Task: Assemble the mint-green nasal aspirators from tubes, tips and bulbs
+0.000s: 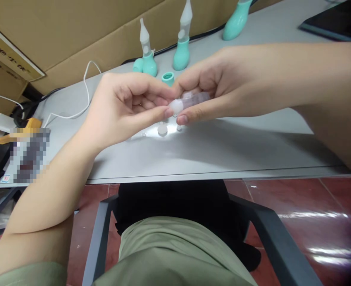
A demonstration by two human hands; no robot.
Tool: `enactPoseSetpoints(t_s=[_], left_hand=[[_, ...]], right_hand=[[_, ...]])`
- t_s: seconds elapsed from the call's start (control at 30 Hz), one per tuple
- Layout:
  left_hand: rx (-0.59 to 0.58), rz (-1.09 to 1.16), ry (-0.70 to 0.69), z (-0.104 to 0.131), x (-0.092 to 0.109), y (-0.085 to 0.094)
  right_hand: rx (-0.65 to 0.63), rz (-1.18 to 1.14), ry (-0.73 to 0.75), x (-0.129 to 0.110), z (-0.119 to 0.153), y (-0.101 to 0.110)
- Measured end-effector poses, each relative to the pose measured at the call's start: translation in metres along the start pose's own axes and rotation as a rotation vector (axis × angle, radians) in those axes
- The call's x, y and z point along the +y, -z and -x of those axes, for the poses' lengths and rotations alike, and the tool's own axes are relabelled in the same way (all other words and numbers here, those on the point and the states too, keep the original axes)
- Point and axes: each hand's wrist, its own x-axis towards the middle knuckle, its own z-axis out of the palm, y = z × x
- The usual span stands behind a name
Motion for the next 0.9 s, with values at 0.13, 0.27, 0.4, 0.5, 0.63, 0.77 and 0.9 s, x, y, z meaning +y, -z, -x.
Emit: enactPoseSetpoints(t_s=[0.13,0.27,0.4,0.5,0.63,0.77,0.9], left_hand=[[-0.012,-0.009,0.020,0.000,-0.008,0.003],[-0.002,0.011,0.044,0.000,-0.010,0.005],[-0.016,-0.007,0.064,0.001,0.000,0.004],[0.069,-0.001,0.000,0.002,0.011,0.001],[0.135,-0.044,0.005,0.001,0.020,-0.001],[0.056,-0.191,0.138,0.000,0.028,0.002],[0.017,-0.179,0.109,0.000,0.031,0.003]], right_hand=[[-0.023,0.171,-0.037,-0.007,-0.004,0.001],[0.010,0.133,-0.038,-0.006,-0.005,-0.004],[-0.043,0.032,-0.008,-0.002,-0.006,-0.006],[-0.077,-0.018,-0.004,-0.001,-0.005,0.001],[-0.061,-0.003,0.052,0.000,-0.003,0.010],[0.014,0.015,0.141,-0.002,0.000,0.008],[0.106,0.071,0.148,-0.004,0.002,0.003]])
